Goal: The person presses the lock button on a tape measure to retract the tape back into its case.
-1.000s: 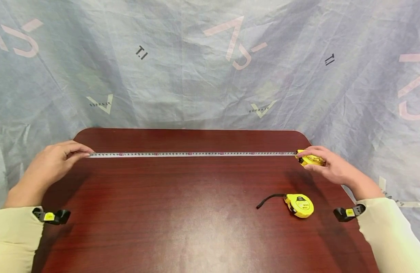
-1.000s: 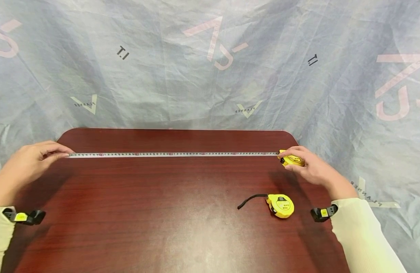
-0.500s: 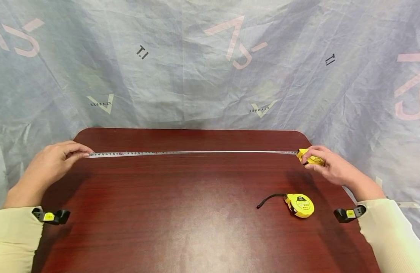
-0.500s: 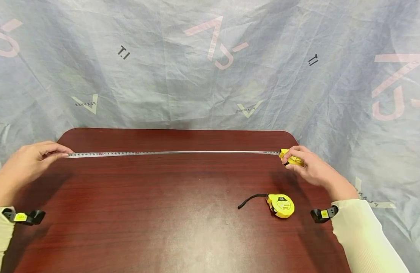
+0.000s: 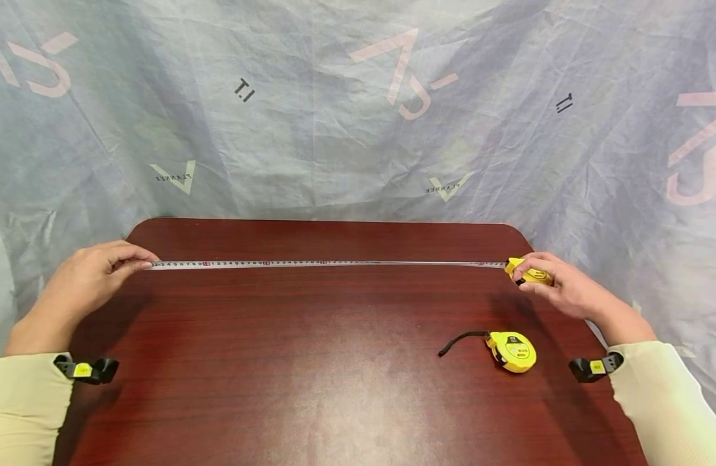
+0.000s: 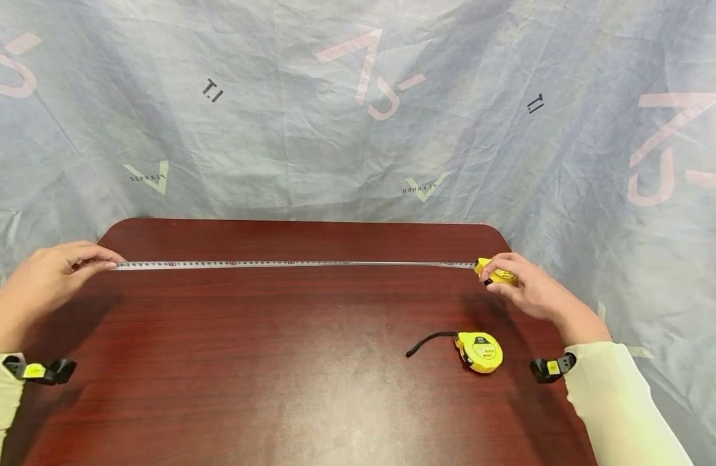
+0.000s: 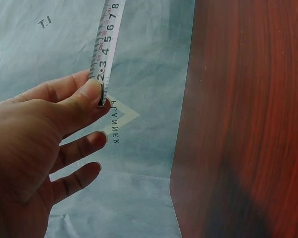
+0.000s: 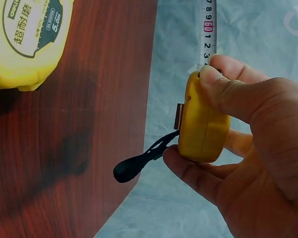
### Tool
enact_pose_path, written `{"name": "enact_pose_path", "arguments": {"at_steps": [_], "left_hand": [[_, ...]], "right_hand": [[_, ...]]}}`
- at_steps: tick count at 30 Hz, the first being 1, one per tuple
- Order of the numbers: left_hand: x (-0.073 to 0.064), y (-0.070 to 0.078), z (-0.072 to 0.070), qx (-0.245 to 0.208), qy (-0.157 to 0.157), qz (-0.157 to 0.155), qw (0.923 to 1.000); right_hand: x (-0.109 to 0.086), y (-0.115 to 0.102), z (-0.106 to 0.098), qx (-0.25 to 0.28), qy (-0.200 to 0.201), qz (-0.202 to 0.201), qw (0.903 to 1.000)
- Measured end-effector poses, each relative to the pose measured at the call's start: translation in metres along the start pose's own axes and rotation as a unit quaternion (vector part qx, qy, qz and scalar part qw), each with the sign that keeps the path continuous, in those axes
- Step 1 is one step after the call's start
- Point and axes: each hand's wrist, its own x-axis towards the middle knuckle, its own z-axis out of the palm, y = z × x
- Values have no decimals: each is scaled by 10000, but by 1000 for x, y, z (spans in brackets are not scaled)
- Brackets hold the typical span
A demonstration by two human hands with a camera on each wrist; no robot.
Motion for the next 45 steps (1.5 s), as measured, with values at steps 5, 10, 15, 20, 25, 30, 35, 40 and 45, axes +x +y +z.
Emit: {"name": "enact_pose_path", "arguments": {"at_steps": [5,10,15,20,25,30,35,40,45], "left_hand": [[1,2,1,20,42,142,9999],[1,5,4,150,-260,224,9993],[3,8,6,159,-409,217,9988],[4,12,7,172,-397,218,9988],[5,17,8,128,-501,196,9985],[7,25,9,76,-548,301,9980],[10,33,9,171,-530,475,9973],[14,44,9,89,-548,527,9971],[19,51,10,38,-536,634,9965]], "right_hand": [[0,1,0,184,-79,174,9996],[0,-3,-2,404,-195,613,9971],[3,-9,-3,314,-328,820,9956],[4,-12,-3,246,-334,701,9967],[4,-14,1,294,-314,627,9971],[6,-18,4,397,-357,606,9967],[9,-23,6,396,-397,686,9961],[13,-28,8,395,-477,727,9954],[18,-34,12,435,-520,726,9951]]}}
